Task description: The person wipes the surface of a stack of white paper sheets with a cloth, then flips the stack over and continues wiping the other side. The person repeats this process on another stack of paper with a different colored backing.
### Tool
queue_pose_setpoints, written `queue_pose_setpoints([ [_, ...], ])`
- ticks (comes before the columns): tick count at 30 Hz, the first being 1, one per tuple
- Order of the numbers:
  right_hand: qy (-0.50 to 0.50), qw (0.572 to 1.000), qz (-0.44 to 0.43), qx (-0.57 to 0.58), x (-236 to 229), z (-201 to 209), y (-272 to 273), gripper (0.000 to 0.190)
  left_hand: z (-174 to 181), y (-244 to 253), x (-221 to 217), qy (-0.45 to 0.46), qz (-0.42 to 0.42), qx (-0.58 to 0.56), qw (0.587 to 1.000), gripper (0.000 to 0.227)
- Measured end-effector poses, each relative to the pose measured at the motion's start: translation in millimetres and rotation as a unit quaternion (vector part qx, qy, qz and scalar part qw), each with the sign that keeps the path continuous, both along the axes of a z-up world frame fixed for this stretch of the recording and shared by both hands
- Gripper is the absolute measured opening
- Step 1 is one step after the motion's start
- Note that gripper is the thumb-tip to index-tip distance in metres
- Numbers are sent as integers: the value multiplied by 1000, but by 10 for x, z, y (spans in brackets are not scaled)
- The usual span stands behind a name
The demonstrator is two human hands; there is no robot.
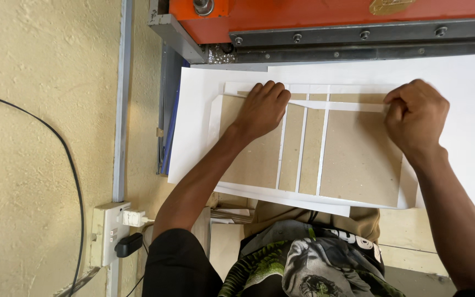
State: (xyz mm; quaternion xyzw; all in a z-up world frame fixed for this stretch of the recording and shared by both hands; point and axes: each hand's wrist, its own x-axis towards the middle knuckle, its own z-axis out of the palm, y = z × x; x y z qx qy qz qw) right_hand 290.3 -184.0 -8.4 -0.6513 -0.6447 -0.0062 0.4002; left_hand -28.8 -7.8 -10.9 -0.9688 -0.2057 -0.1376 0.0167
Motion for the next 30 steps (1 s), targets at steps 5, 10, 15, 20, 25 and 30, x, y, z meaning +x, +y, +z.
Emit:
queue_pose_setpoints([
  [5, -44, 964, 12, -263, -567, 174, -85, 34, 7, 5, 69, 4, 13, -26, 1000, 10],
  [10, -90, 941, -34, -324, -667, 145, 57, 50, -28, 21, 203, 52, 8, -107, 993, 10],
  [15, -194, 957, -41, -211, -483, -195, 102, 20, 147, -72, 452, 70, -11, -112, 991, 17],
  [20, -200, 965, -37, -165, -486, -236, 109, 19, 57, -109, 623, 50, -49, -132, 989, 12],
  [25, -177, 973, -21, -144, -487, -133, 117, 30, -80, -123, 720, 20, -47, -96, 994, 12],
  [30, -255, 958, -44, -125, -407, -319, 232, 12, -33, -145, 781, 1, -21, -85, 996, 14],
])
